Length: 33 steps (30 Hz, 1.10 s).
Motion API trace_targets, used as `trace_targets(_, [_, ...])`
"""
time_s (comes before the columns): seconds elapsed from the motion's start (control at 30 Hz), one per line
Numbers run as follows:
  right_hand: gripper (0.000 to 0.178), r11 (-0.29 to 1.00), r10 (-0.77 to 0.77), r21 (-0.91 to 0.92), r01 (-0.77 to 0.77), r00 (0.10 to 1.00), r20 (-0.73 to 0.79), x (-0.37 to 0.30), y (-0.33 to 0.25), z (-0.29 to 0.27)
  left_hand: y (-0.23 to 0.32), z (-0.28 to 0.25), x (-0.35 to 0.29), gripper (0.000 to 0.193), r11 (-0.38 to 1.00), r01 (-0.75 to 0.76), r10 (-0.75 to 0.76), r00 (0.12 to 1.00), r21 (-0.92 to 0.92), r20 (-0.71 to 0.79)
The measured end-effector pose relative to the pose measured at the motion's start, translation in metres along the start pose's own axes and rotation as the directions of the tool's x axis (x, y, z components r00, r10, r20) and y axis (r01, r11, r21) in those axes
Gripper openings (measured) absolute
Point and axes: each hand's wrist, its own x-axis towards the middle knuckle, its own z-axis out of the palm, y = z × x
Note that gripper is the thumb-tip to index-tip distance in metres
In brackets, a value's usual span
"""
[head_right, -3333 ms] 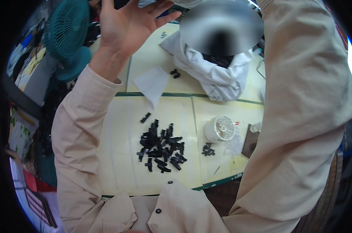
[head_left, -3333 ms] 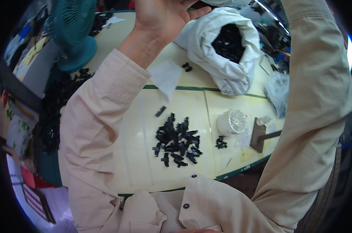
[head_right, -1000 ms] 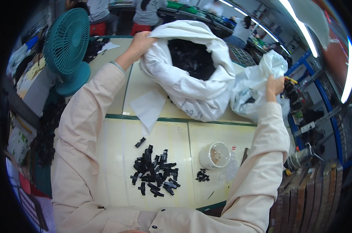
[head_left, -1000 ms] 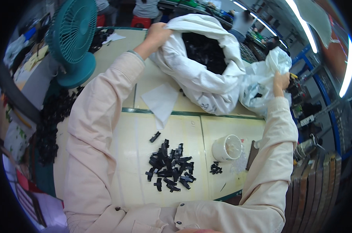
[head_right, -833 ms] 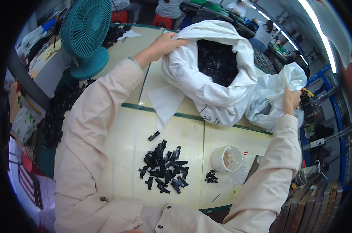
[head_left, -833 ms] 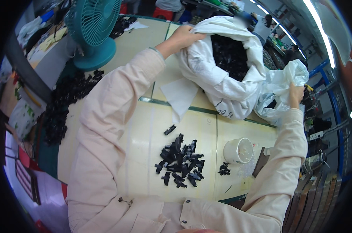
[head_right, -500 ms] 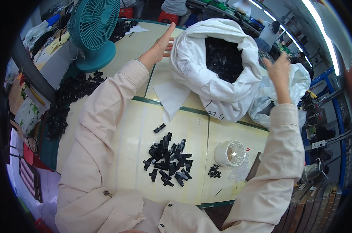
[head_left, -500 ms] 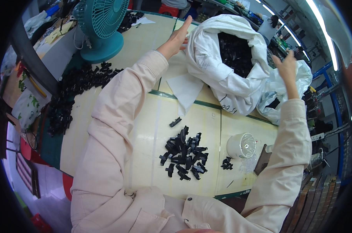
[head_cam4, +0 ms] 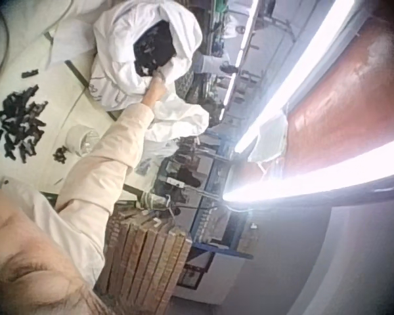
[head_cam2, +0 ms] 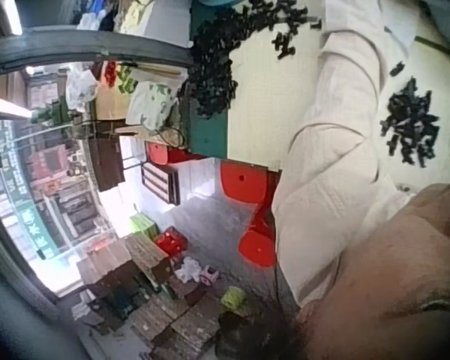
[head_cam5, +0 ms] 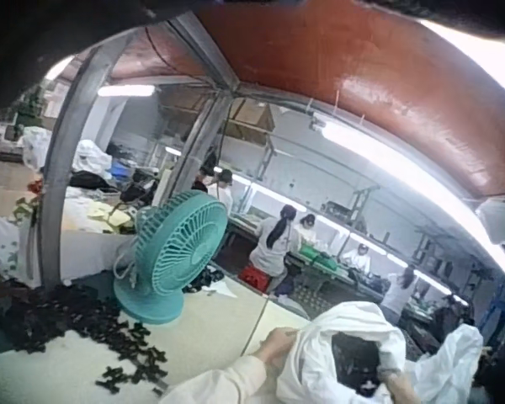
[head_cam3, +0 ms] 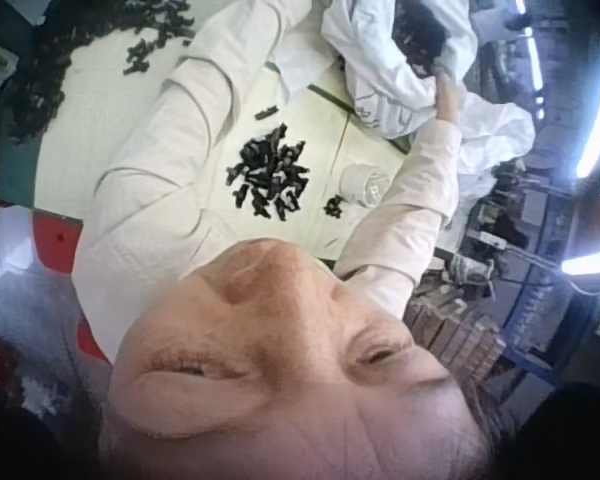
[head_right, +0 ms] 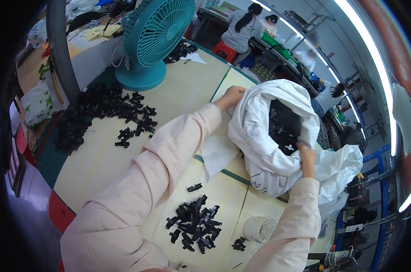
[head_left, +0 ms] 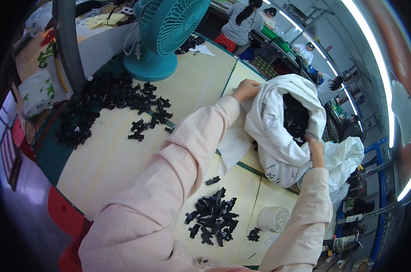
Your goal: Assemble small black plastic components by inserting pins and then organizing large bags of parts.
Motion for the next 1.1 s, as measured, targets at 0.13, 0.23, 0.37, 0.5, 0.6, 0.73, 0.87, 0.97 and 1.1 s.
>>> trace_targets(0.13, [0.086,0.93,0.024,0.365,-0.041,0.998,0.051,-0.004,-0.015,0.011,-0.003,-0.008,0.002,0.07,0.968,0.212,-0.193,0.971,0.137,-0.138])
trace_targets(0.23, [0.083,0.791,0.002,0.606,-0.079,0.992,0.127,-0.015,-0.046,0.026,-0.034,-0.036,0.013,0.084,0.884,0.335,-0.258,0.932,0.326,-0.256])
trace_targets(0.37, [0.079,0.779,0.029,0.624,-0.06,0.998,0.061,-0.021,-0.043,0.008,-0.028,-0.031,0.026,0.081,0.867,0.38,-0.328,0.922,0.321,-0.205])
trace_targets(0.5, [0.079,0.814,0.02,0.581,-0.005,1.0,-0.019,0.001,-0.024,-0.001,-0.011,-0.009,0.026,0.08,0.881,0.372,-0.347,0.928,0.293,-0.135])
trace_targets(0.6, [0.073,0.71,-0.012,0.703,-0.04,0.998,0.069,-0.044,-0.095,0.018,-0.051,-0.073,0.028,0.084,0.919,0.367,-0.332,0.918,0.147,-0.217])
trace_targets(0.73, [0.053,0.643,-0.028,0.762,-0.076,0.992,0.123,-0.01,-0.068,0.026,-0.025,-0.043,0.008,0.091,0.887,0.365,-0.289,0.916,0.283,-0.277])
trace_targets(0.87, [0.042,0.683,-0.092,0.73,-0.022,0.989,0.116,-0.001,-0.063,0.017,-0.071,-0.048,0.026,0.088,0.962,0.246,-0.224,0.959,0.119,-0.174])
trace_targets(0.97, [0.038,0.869,-0.286,0.402,0.288,0.956,-0.068,-0.004,-0.083,0.029,-0.115,-0.122,0.035,0.086,0.985,-0.058,0.071,0.994,-0.164,0.077])
trace_targets(1.1, [0.038,0.967,-0.252,0.022,0.253,0.966,-0.061,-0.017,-0.009,0.019,-0.051,-0.043,0.024,0.08,0.551,0.253,-0.441,0.897,-0.795,-0.02])
